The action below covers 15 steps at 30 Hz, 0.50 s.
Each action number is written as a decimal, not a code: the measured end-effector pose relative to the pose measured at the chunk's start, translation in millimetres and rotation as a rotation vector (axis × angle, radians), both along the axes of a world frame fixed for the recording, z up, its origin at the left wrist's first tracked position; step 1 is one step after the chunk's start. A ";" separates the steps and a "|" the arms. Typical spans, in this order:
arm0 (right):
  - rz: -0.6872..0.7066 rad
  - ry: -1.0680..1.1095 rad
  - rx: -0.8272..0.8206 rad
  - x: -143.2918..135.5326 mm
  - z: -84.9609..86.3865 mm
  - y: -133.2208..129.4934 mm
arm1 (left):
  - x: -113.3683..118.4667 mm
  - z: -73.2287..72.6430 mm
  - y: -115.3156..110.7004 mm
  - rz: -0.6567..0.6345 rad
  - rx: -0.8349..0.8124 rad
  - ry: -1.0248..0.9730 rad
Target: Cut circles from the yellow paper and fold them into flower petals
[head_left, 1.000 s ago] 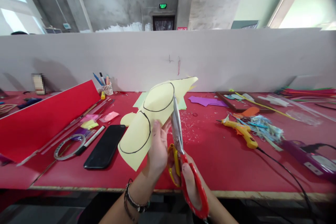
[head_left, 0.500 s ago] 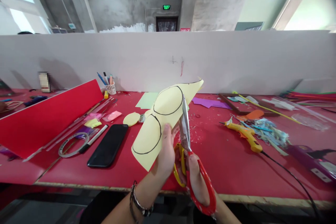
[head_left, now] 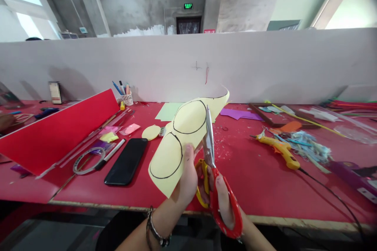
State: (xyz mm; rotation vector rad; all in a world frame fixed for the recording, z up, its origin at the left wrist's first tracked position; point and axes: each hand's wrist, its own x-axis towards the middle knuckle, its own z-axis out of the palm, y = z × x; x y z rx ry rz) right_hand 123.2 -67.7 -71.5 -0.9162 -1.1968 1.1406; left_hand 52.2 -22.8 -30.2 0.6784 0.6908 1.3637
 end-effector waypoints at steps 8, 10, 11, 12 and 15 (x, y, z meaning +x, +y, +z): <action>-0.004 0.043 -0.022 1.0 -11.5 1.3 | 5.4 -0.5 -4.0 -0.122 0.095 -0.013; 0.000 0.050 -0.032 1.6 -10.6 -0.1 | 5.3 0.6 -3.9 -0.145 0.075 -0.012; 0.001 0.060 -0.037 1.6 -10.1 -0.5 | 5.2 1.3 -4.1 -0.157 0.062 -0.012; 0.004 0.064 -0.037 1.4 -9.8 -0.8 | 5.3 2.1 -4.3 -0.167 0.051 -0.013; 0.022 0.057 -0.015 2.3 -8.7 -0.1 | 5.9 3.5 -5.2 -0.186 0.028 -0.039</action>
